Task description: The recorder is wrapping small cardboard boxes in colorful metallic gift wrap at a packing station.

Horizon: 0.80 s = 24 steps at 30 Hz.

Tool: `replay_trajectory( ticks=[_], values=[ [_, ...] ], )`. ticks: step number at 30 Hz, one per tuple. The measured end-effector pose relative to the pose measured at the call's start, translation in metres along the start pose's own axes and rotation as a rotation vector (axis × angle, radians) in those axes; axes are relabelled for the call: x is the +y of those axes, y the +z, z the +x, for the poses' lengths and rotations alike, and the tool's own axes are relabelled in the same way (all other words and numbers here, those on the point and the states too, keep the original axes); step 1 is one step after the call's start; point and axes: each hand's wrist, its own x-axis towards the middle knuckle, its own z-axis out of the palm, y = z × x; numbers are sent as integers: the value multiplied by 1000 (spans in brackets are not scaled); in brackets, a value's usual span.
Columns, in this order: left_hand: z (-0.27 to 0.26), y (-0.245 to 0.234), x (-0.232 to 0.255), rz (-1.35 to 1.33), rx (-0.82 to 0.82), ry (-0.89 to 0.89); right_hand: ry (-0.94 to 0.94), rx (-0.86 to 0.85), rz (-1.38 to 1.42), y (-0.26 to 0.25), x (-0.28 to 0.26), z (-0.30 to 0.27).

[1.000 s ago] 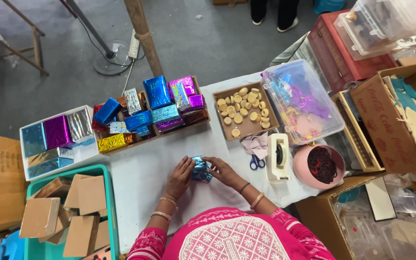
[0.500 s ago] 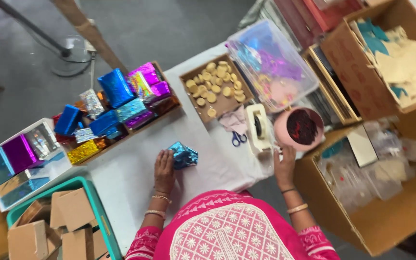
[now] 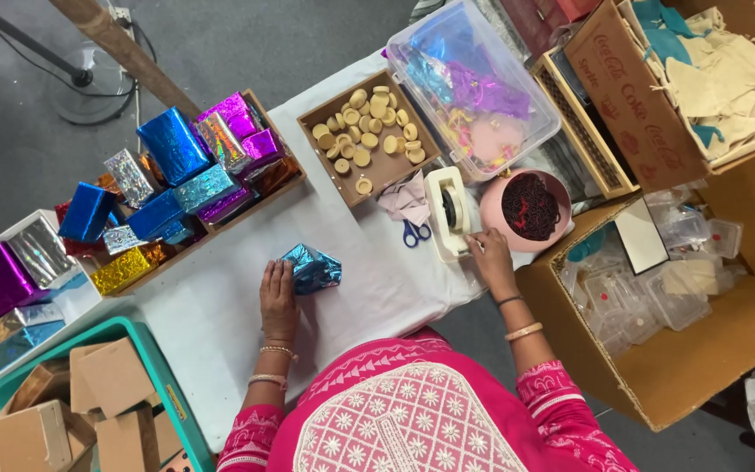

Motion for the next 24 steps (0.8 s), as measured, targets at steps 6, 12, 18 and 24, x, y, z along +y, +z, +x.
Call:
replay_trajectory(
  ticks=[6,12,18,24],
  values=[
    [1,-4,5,19,-20,-26,90,-70,104,-7,-2,9],
    [3,-5,8,5,-4,-39,-52,-29,49,-9,-8,-2],
    [-1,4,0,2,-4,-23,-102,32,110,5,3,-13],
    [0,1,3,5,17,-21,33,39,207,8,1,-29]
  ],
)
